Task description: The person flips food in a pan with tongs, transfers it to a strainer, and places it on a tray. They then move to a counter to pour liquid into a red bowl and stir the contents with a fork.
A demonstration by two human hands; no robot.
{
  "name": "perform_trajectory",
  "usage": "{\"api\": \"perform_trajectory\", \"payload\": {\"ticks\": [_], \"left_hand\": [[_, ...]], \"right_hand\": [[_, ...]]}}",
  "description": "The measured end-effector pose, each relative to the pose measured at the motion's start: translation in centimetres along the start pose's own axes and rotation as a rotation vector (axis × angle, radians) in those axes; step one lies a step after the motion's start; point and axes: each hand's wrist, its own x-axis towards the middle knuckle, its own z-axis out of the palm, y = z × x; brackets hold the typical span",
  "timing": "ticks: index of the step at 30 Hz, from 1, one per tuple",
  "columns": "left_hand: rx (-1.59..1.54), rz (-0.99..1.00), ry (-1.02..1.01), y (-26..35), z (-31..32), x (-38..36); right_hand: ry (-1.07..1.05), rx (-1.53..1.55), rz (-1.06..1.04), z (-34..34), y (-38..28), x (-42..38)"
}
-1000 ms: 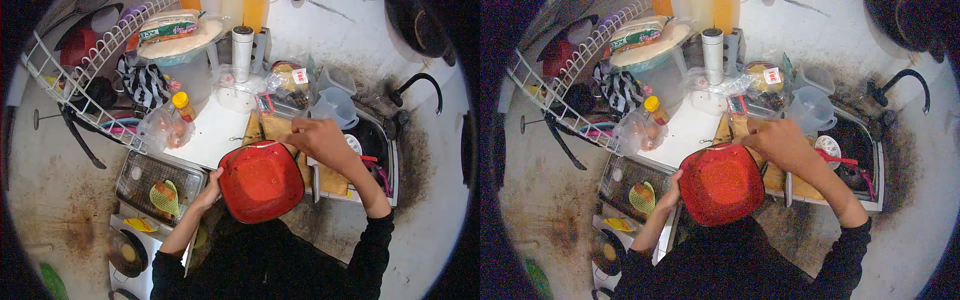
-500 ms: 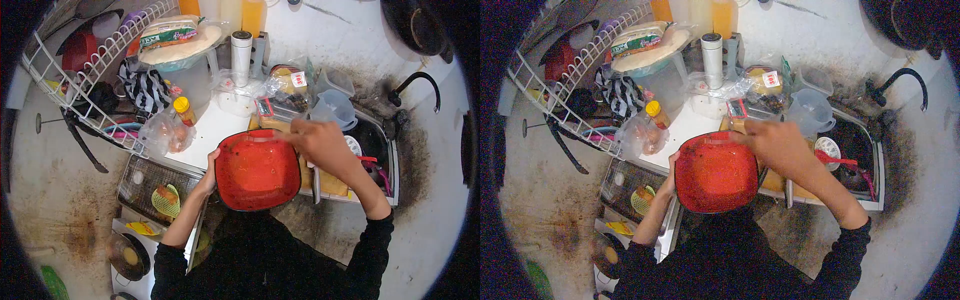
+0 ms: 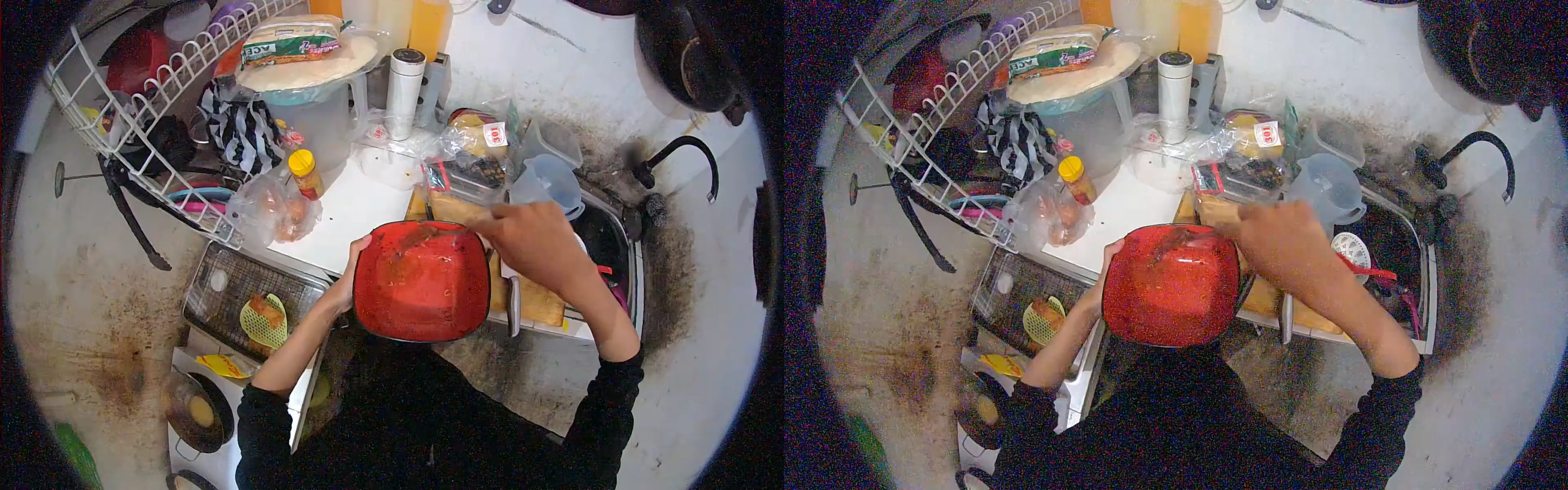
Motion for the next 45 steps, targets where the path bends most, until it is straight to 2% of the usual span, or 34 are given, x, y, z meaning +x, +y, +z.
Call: {"api": "perform_trajectory", "payload": {"ticks": [2, 4, 5, 7, 8, 10, 12, 14, 17, 19, 21, 23, 25, 26, 29, 31, 34, 37, 41, 43, 45], "left_hand": [[0.036, 0.022, 0.039, 0.1, 0.5, -0.3], [0.077, 0.036, 0.073, -0.1, 0.4, -0.3], [-0.036, 0.005, 0.057, -0.3, -0.3, 0.0], [-0.15, -0.025, 0.042, -0.3, -0.6, 0.2], [-0.072, -0.027, 0.046, -0.3, -0.5, 0.2], [0.006, -0.036, 0.052, -0.6, -0.7, 0.2], [0.045, -0.018, -0.037, -0.8, -1.1, 0.8], [0.052, -0.008, -0.017, -0.2, -0.1, 0.2], [0.055, 0.001, -0.007, -0.1, 0.4, -0.1], [0.049, 0.01, -0.021, -0.2, 0.4, 0.1], [-0.154, -0.039, -0.031, -0.1, 0.2, 0.1], [-0.12, -0.043, -0.014, -0.1, 0.2, -0.1], [-0.089, -0.045, 0.002, 0.0, 0.5, -0.2], [-0.099, -0.055, 0.007, 0.2, 0.7, -0.2], [-0.056, -0.049, 0.036, 0.3, 0.4, -0.2], [-0.004, -0.036, 0.06, -0.1, 0.0, -0.1], [-0.073, -0.039, 0.023, -0.5, -0.3, 0.1], [-0.128, -0.055, 0.049, -0.4, -0.6, 0.1], [-0.081, -0.032, 0.048, -1.0, -0.8, 0.4], [-0.089, -0.037, 0.031, -1.0, -0.7, 0.4], [0.064, 0.003, 0.09, -0.8, -0.3, 0.0]], "right_hand": [[0.013, 0.033, 0.063, 0.1, 0.2, 0.2], [-0.131, -0.002, -0.09, 1.2, 0.2, 0.6], [-0.129, -0.001, -0.085, 0.9, 0.5, 0.4], [-0.291, 0.171, -0.021, -0.5, 1.1, -0.1], [-0.292, 0.171, -0.023, -0.4, 1.2, 0.0], [-0.141, 0.079, 0.001, 0.1, 1.1, 0.1], [-0.16, 0.109, -0.046, 0.9, 0.7, 0.0], [-0.177, 0.137, -0.099, 0.7, 0.8, 0.0], [-0.178, 0.071, 0.031, 0.2, 1.0, -0.1], [-0.066, 0.05, -0.036, 1.8, 0.4, 0.4], [-0.129, 0.061, -0.001, 0.6, 0.3, -0.3], [-0.192, 0.076, 0.031, 0.3, 0.3, -0.3], [-0.054, 0.09, 0.017, 0.5, 0.6, -0.2], [-0.053, 0.089, 0.017, 0.4, 0.4, -0.3], [-0.142, 0.107, -0.057, -0.3, 0.1, -0.5], [-0.182, 0.065, 0.028, -0.9, 0.8, -0.5], [-0.16, 0.174, -0.022, 0.3, -0.3, -0.4], [-0.185, 0.143, 0.039, -0.2, 0.1, -1.0], [-0.125, 0.087, 0.011, 0.2, -0.1, -0.9], [-0.212, 0.163, -0.006, 0.1, -0.5, -1.2], [-0.178, 0.154, 0.019, -0.3, 0.0, -0.9]]}}
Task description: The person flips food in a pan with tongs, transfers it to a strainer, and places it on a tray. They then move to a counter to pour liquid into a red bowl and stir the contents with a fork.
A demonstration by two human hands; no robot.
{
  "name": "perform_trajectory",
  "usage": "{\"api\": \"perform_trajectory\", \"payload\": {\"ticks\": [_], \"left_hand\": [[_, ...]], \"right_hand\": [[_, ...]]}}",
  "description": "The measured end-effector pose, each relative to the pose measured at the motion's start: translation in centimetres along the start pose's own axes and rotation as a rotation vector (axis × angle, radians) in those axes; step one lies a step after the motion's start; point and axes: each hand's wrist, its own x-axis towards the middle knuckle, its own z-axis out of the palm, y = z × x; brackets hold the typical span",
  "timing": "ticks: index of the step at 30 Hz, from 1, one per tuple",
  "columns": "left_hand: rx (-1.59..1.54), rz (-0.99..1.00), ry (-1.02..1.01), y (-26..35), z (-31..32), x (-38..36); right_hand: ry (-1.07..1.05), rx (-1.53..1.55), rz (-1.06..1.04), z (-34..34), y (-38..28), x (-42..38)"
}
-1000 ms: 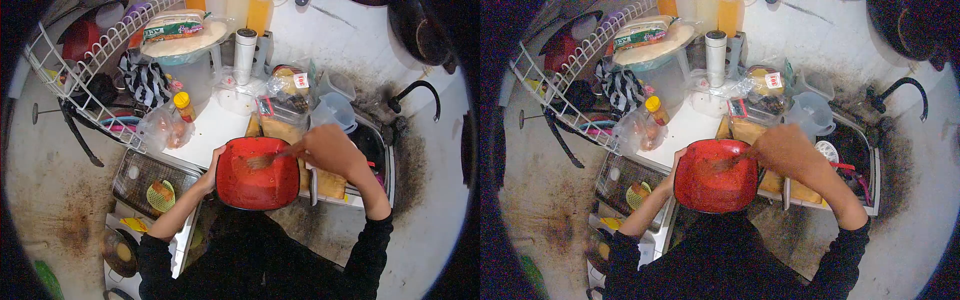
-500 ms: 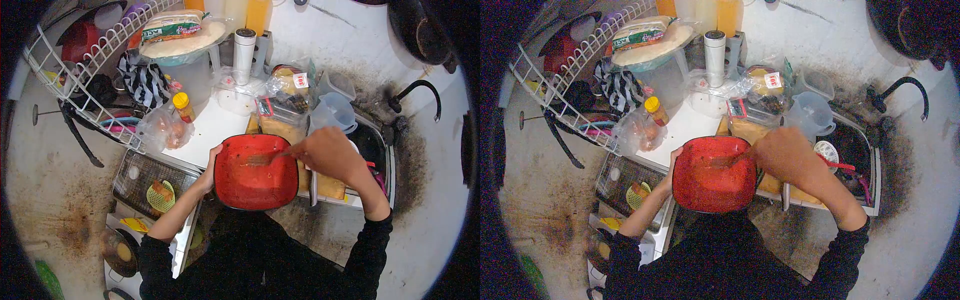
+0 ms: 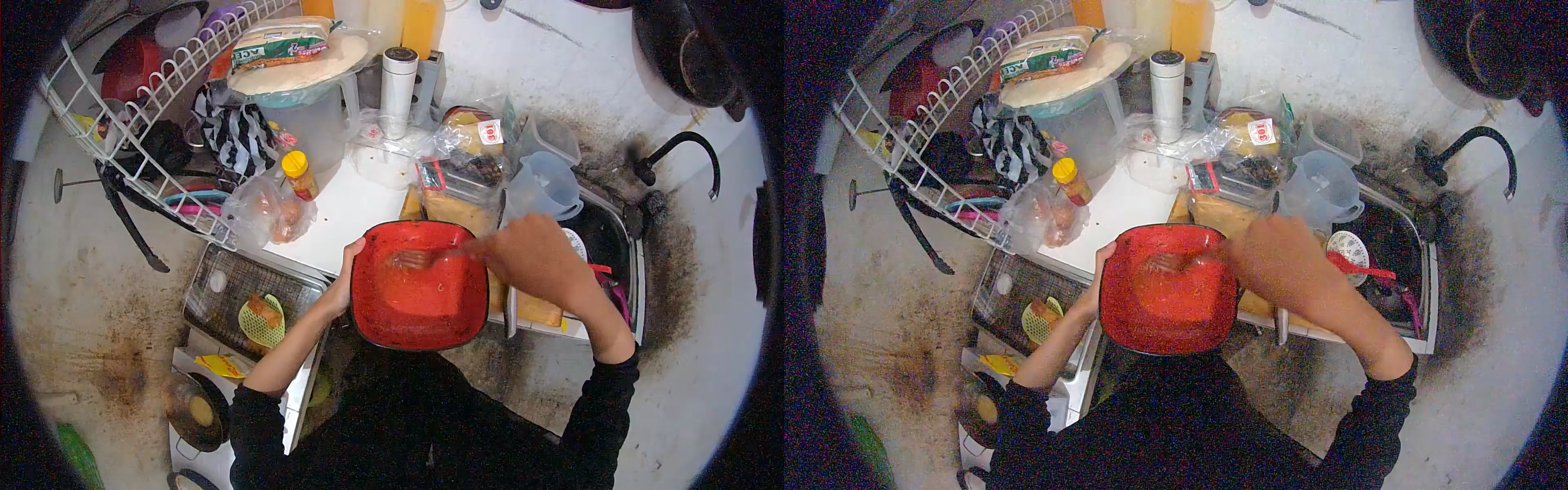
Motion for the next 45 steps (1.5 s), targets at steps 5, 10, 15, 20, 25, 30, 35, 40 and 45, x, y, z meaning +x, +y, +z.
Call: {"api": "perform_trajectory", "payload": {"ticks": [5, 10, 15, 20, 25, 30, 35, 40, 45], "left_hand": [[-0.122, -0.038, -0.032, 0.2, 0.1, 0.1], [-0.121, -0.026, -0.081, 0.1, 0.6, 0.0], [-0.217, -0.001, -0.177, 0.2, 0.7, 0.2], [-0.319, 0.013, -0.23, 0.5, 1.0, 0.6], [-0.315, 0.031, -0.221, 1.3, 1.0, 0.4], [-0.343, 0.002, -0.215, 1.5, 0.3, 0.5], [-0.253, 0.057, -0.136, 2.3, 1.1, -0.1], [-0.154, 0.106, -0.07, 2.0, 0.3, 0.0], [-0.052, 0.179, 0.016, 1.8, 0.4, -0.1]], "right_hand": [[-0.061, 0.019, -0.039, 0.0, -0.3, -0.4], [0.099, -0.098, -0.069, 0.6, -0.4, -0.1], [0.156, -0.061, -0.065, -1.0, 0.4, -0.4], [0.296, -0.101, -0.011, -0.8, 0.0, 0.1], [0.45, -0.045, -0.04, -0.6, -0.5, -0.3], [0.348, -0.117, -0.087, -0.4, -0.7, -0.4], [0.508, -0.087, -0.05, -0.4, -0.6, -0.3], [0.306, -0.108, -0.035, -1.1, -1.5, -1.1], [0.261, -0.06, -0.011, -0.5, -2.1, -0.7]]}}
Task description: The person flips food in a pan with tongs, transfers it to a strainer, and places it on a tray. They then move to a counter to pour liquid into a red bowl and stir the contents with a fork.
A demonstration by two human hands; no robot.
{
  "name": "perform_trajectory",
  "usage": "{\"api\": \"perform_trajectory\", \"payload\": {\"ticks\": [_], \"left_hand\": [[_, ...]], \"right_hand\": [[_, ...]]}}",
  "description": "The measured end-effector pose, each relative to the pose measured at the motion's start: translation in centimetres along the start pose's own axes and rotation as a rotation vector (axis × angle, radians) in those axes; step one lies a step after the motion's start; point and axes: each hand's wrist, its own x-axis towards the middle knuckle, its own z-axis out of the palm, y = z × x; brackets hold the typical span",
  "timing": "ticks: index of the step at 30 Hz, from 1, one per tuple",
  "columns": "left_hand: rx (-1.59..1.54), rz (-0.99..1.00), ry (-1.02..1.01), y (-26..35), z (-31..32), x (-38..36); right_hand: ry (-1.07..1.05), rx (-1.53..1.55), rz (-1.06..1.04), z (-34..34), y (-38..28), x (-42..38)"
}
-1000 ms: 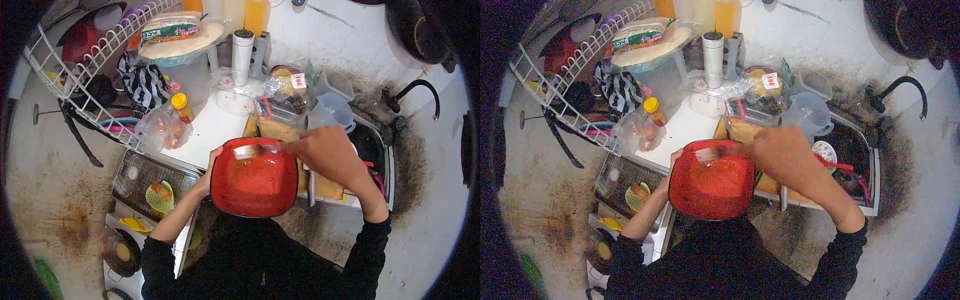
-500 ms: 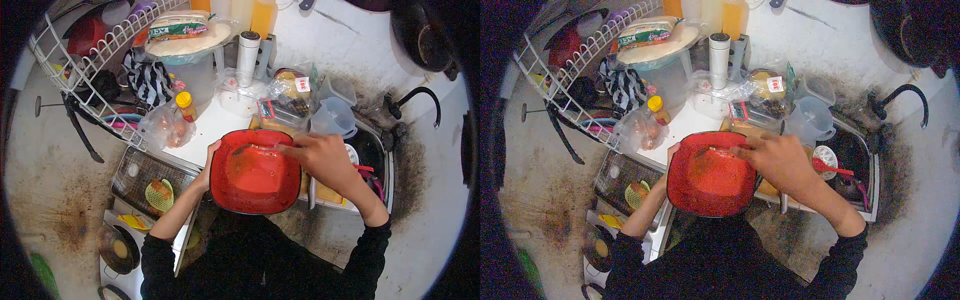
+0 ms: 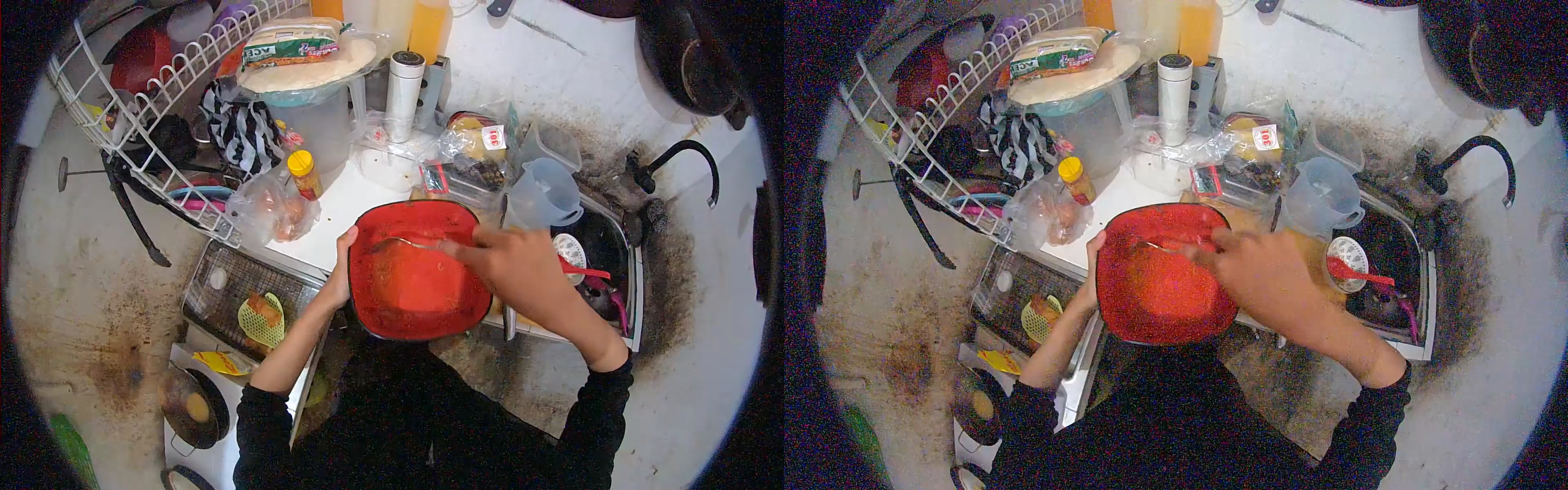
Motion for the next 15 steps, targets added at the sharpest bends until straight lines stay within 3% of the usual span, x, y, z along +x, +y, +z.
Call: {"api": "perform_trajectory", "payload": {"ticks": [2, 4, 6, 8, 11, 13, 15], "left_hand": [[0.038, 0.028, 0.055, -0.3, -0.3, -0.2], [0.072, 0.054, 0.108, -0.1, 0.4, -0.9], [0.348, 0.008, 0.342, 0.9, 2.6, -2.2], [0.33, 0.01, 0.288, 0.6, 2.5, -2.2], [0.318, 0.054, 0.231, -1.2, 0.3, -1.9], [0.332, 0.089, 0.223, -1.8, -0.4, -2.1], [0.154, -0.087, 0.178, -1.5, 0.3, -2.7]], "right_hand": [[-0.084, 0.02, -0.018, 0.4, 0.0, 0.0], [-0.159, -0.059, 0.099, 0.8, 1.1, 0.0], [-0.1, 0.013, 0.081, 2.4, 1.7, 0.3], [-0.035, 0.083, 0.066, 3.2, 2.3, 0.2], [-0.184, 0.25, 0.005, 3.4, 3.4, 0.0], [-0.195, 0.209, 0.245, 3.5, 3.8, 0.1], [-0.177, 0.241, 0.189, 4.8, 2.9, 0.6]]}}
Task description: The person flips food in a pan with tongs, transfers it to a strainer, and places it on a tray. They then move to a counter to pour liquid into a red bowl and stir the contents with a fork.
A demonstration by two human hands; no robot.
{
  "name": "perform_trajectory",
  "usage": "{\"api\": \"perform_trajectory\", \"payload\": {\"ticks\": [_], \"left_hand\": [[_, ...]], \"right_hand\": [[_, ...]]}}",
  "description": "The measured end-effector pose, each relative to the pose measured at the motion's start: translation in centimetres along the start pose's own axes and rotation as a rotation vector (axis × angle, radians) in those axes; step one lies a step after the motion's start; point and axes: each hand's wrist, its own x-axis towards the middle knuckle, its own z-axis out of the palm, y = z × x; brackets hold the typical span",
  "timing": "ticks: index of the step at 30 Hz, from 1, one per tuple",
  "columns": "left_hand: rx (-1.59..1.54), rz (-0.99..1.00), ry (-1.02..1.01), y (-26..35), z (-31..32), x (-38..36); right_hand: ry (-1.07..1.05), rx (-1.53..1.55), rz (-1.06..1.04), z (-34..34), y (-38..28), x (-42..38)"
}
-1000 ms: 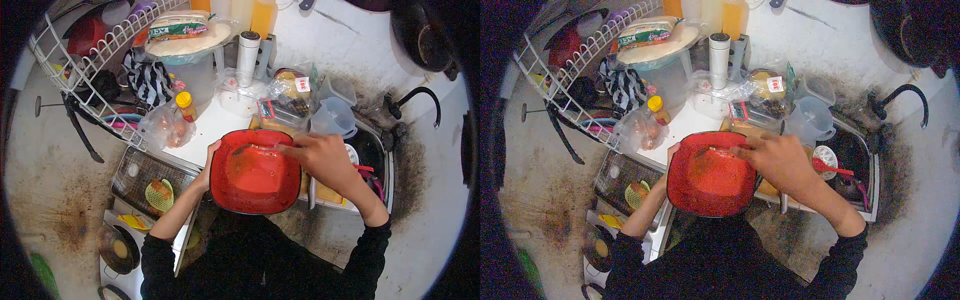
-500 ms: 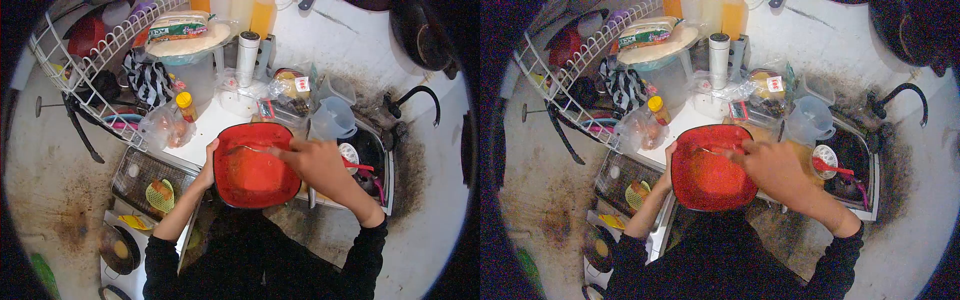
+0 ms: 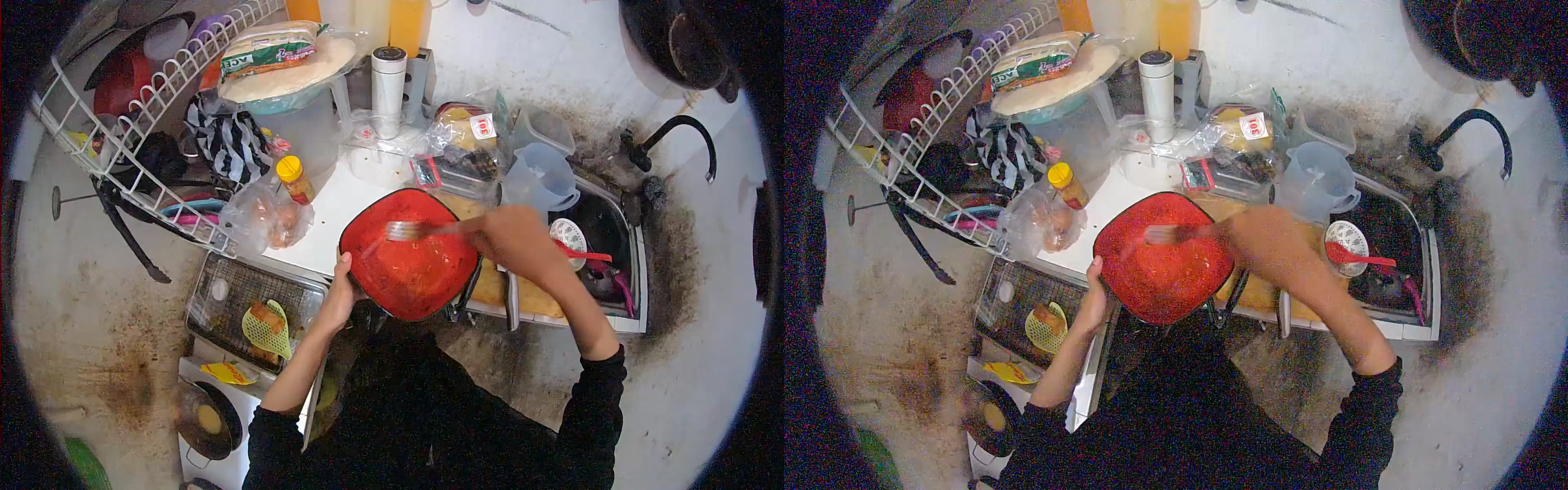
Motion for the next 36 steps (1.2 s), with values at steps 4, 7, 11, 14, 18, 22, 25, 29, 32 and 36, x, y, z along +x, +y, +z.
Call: {"api": "perform_trajectory", "payload": {"ticks": [4, 7, 11, 14, 18, 22, 25, 29, 32, 36], "left_hand": [[-0.106, -0.097, -0.119, 0.7, 0.1, -0.7], [-0.087, -0.245, -0.118, 0.6, -0.3, -1.7], [-0.115, -0.255, -0.124, 0.7, 1.0, -2.1], [-0.163, -0.245, -0.104, 0.2, 0.8, -2.1], [-0.162, -0.182, -0.075, -0.1, 1.8, -2.2], [-0.155, -0.193, -0.155, -0.4, 1.6, -1.8], [-0.149, -0.204, -0.099, -0.7, 1.5, -1.9], [-0.111, -0.269, -0.082, 0.2, 1.6, -2.1], [-0.082, -0.239, -0.062, 0.9, 1.7, -2.5], [-0.014, -0.168, -0.02, 1.3, 1.5, -2.1]], "right_hand": [[-0.094, 0.115, -0.134, -0.1, -0.7, -0.3], [-0.111, -0.109, -0.001, -0.8, 0.4, 0.2], [-0.117, -0.149, -0.151, -0.4, -1.3, 0.6], [-0.172, -0.069, -0.091, -1.9, -1.4, 0.0], [-0.038, -0.245, 0.043, -1.6, -0.9, 0.6], [-0.002, -0.243, -0.178, -1.6, -2.1, 0.5], [0.056, -0.189, -0.159, -1.9, -1.9, 0.3], [0.159, -0.304, -0.063, -2.9, -2.1, -0.4], [0.192, -0.271, -0.088, -4.2, -1.2, -0.3], [0.217, -0.214, -0.291, -1.9, -1.9, -0.1]]}}
